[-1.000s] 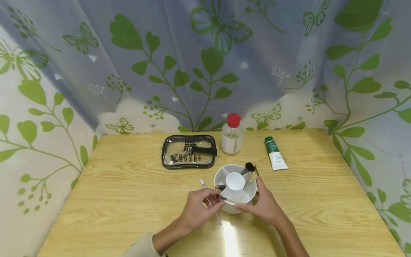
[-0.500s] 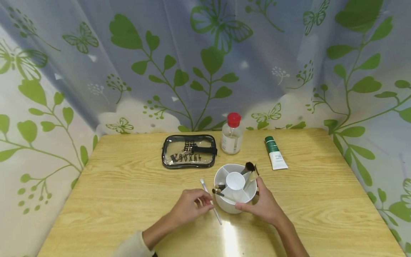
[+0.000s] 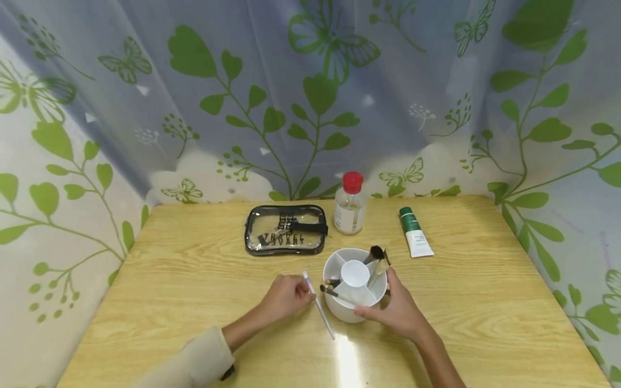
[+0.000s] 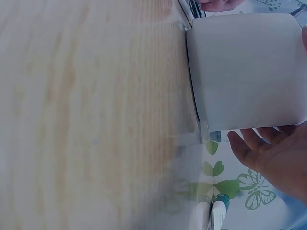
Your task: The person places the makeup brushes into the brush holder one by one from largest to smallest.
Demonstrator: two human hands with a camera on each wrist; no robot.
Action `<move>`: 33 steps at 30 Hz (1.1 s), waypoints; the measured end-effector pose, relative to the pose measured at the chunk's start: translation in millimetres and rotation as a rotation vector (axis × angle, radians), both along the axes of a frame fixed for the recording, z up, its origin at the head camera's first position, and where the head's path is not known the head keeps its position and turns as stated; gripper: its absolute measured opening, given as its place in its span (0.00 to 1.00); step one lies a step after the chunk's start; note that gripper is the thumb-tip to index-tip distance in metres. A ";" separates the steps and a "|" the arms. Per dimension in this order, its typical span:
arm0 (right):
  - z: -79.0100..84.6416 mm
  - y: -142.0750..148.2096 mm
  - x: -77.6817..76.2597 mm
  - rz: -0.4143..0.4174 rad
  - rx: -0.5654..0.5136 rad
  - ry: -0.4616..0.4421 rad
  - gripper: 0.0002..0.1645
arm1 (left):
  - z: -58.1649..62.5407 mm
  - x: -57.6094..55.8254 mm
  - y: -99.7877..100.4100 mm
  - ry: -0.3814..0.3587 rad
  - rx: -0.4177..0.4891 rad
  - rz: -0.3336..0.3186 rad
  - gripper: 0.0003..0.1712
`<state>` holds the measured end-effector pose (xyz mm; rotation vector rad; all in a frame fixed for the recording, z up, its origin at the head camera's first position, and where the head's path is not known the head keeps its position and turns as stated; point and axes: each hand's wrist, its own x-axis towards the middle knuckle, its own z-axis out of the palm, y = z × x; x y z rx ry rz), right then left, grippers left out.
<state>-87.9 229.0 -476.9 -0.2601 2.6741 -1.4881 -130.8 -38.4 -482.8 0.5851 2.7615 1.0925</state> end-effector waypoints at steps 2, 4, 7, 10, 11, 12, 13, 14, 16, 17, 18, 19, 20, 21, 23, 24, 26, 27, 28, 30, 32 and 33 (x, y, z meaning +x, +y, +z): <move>0.6 -0.1 0.0 -0.002 -0.001 -0.003 0.57 | -1.0 -1.8 2.0 -0.025 -0.009 0.024 0.08; 1.2 0.1 -0.1 0.000 -0.002 -0.006 0.57 | -2.2 -3.4 4.9 -0.048 -0.016 0.041 0.10; 1.9 1.0 -0.2 0.002 0.000 -0.009 0.57 | -3.3 -7.0 12.2 -0.103 -0.043 0.093 0.14; 1.8 1.8 -0.5 0.004 0.000 -0.005 0.56 | -3.7 -12.4 20.3 -0.166 -0.087 0.151 0.20; 1.7 1.8 -0.6 0.005 -0.001 -0.004 0.57 | -3.6 -14.2 22.8 -0.176 -0.114 0.169 0.21; 1.5 1.7 -0.6 0.004 0.001 -0.003 0.57 | -3.5 -15.6 24.9 -0.182 -0.142 0.180 0.22; 1.5 1.5 -0.7 0.005 0.001 -0.002 0.57 | -3.5 -16.7 26.4 -0.182 -0.165 0.187 0.22; 1.6 1.2 -0.6 0.006 0.000 -0.001 0.56 | -3.6 -17.5 27.5 -0.177 -0.188 0.193 0.22; 2.0 0.7 -0.3 0.007 -0.002 -0.005 0.56 | -3.6 -18.8 29.2 -0.165 -0.222 0.197 0.22; 2.3 0.5 -0.1 0.006 0.000 -0.006 0.56 | -3.2 -19.2 29.7 -0.160 -0.230 0.198 0.21; 2.7 0.5 0.0 0.006 0.000 -0.006 0.55 | -2.8 -19.5 30.0 -0.159 -0.230 0.199 0.20; 3.1 0.3 0.2 0.007 0.001 -0.007 0.55 | -2.6 -19.9 30.0 -0.157 -0.229 0.202 0.19; 3.4 0.2 0.2 0.007 0.001 -0.007 0.55 | -2.3 -20.2 30.0 -0.162 -0.229 0.203 0.18; 3.8 0.1 0.3 0.008 0.000 -0.008 0.55 | -1.7 -20.5 29.9 -0.172 -0.226 0.203 0.17; 4.2 0.1 0.1 0.011 -0.003 -0.008 0.56 | -0.4 -20.6 29.7 -0.197 -0.216 0.200 0.16; 4.3 0.2 0.0 0.012 -0.004 -0.008 0.56 | 0.0 -20.5 29.4 -0.210 -0.211 0.197 0.15; 4.2 0.2 -0.1 0.014 -0.007 -0.009 0.56 | 1.4 -20.1 29.0 -0.246 -0.196 0.196 0.14; 4.0 0.3 -0.1 0.014 -0.008 -0.009 0.57 | 1.7 -19.9 28.7 -0.261 -0.187 0.197 0.14; 3.7 0.4 -0.2 0.014 -0.008 -0.007 0.57 | 2.2 -19.7 28.6 -0.272 -0.179 0.199 0.14; 2.9 0.5 0.0 0.012 -0.005 -0.003 0.56 | 2.7 -19.5 28.1 -0.289 -0.164 0.201 0.14; 2.1 0.3 0.3 0.008 -0.001 0.000 0.56 | 2.1 -19.7 27.7 -0.298 -0.161 0.201 0.14; 1.7 0.3 0.3 0.007 0.002 0.002 0.56 | 2.0 -19.7 27.5 -0.298 -0.161 0.200 0.14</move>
